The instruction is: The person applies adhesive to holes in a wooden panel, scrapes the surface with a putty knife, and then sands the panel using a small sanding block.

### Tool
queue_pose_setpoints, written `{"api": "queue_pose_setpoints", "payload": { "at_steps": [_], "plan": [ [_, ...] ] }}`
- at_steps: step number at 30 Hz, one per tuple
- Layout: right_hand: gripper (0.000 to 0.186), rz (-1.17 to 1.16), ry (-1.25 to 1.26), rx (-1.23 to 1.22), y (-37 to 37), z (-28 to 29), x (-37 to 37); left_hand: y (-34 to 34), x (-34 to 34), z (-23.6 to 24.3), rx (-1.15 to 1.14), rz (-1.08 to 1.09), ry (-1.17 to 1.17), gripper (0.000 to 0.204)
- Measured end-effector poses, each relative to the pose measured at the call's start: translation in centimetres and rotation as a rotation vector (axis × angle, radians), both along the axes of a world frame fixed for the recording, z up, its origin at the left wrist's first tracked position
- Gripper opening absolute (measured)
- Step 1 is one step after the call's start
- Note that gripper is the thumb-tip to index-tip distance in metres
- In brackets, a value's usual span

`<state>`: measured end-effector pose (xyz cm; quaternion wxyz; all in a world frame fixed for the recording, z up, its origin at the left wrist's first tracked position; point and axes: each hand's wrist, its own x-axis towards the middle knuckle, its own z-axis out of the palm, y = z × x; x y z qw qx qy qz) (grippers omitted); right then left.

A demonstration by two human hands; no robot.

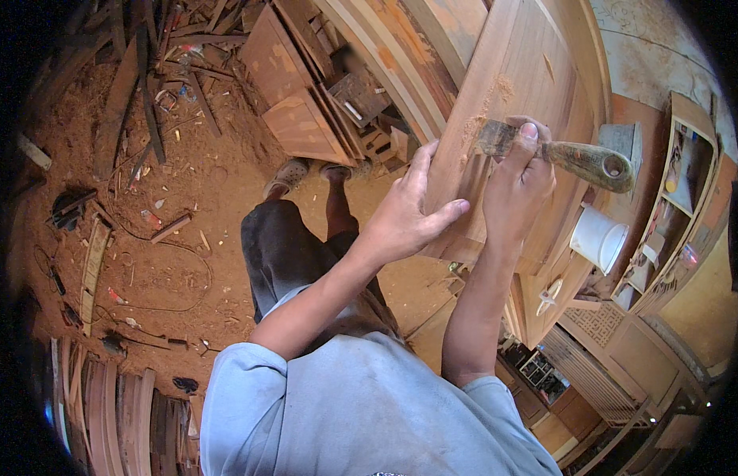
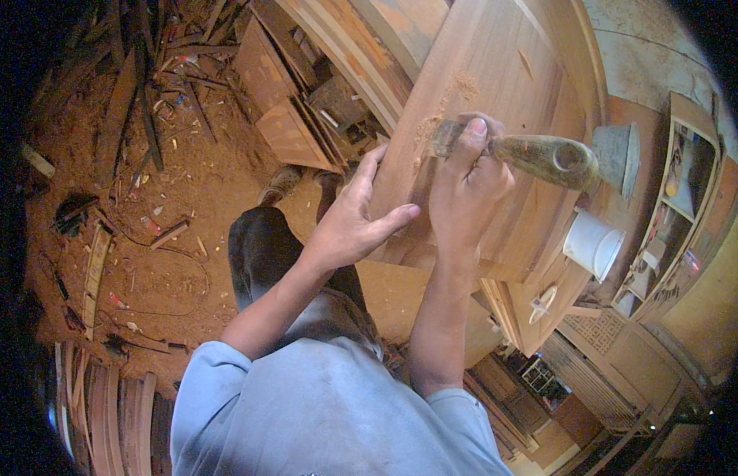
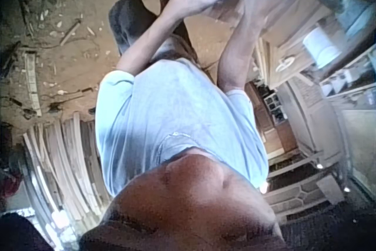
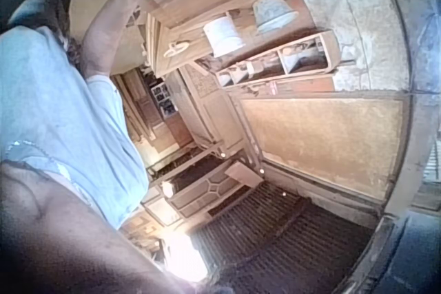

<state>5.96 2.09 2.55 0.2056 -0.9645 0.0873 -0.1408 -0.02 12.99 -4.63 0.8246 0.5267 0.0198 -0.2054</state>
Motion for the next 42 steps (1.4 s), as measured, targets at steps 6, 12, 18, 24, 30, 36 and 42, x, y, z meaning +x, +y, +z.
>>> {"api": "queue_pose_setpoints", "payload": {
  "at_steps": [6, 12, 18, 24, 30, 36, 42],
  "plan": [
    [0.036, 0.009, -0.001, -0.061, 0.5, 0.2, -0.1, 0.1, 0.0, 0.1, -0.007, 0.002, -0.007, 0.077],
    [0.035, 0.002, 0.022, -0.118, 1.4, 0.3, -0.2, 0.3, 0.1, 0.5, 0.002, 0.013, -0.011, 0.078],
    [0.036, -0.193, -0.021, 0.243, 0.0, 1.3, 0.0, 0.2, -0.1, -0.6, -0.023, 0.055, -0.036, 0.074],
    [0.04, -0.384, -0.223, 0.449, -8.5, 5.2, -3.5, 2.7, 0.2, -0.7, -0.092, 0.115, 0.09, 0.06],
    [0.043, -0.469, -0.143, 0.572, -13.7, 3.8, -10.8, 4.2, 0.3, 0.9, 0.133, 0.167, 0.002, 0.046],
    [0.038, -0.502, 0.151, 0.659, -13.6, 2.3, -14.8, 5.0, 0.0, 1.8, 0.263, 0.168, -0.068, 0.015],
    [0.037, -0.598, 0.292, 0.456, -13.7, 2.8, -14.7, 5.4, -0.4, 1.8, 0.509, 0.143, -0.184, 0.023]
  ]
}}
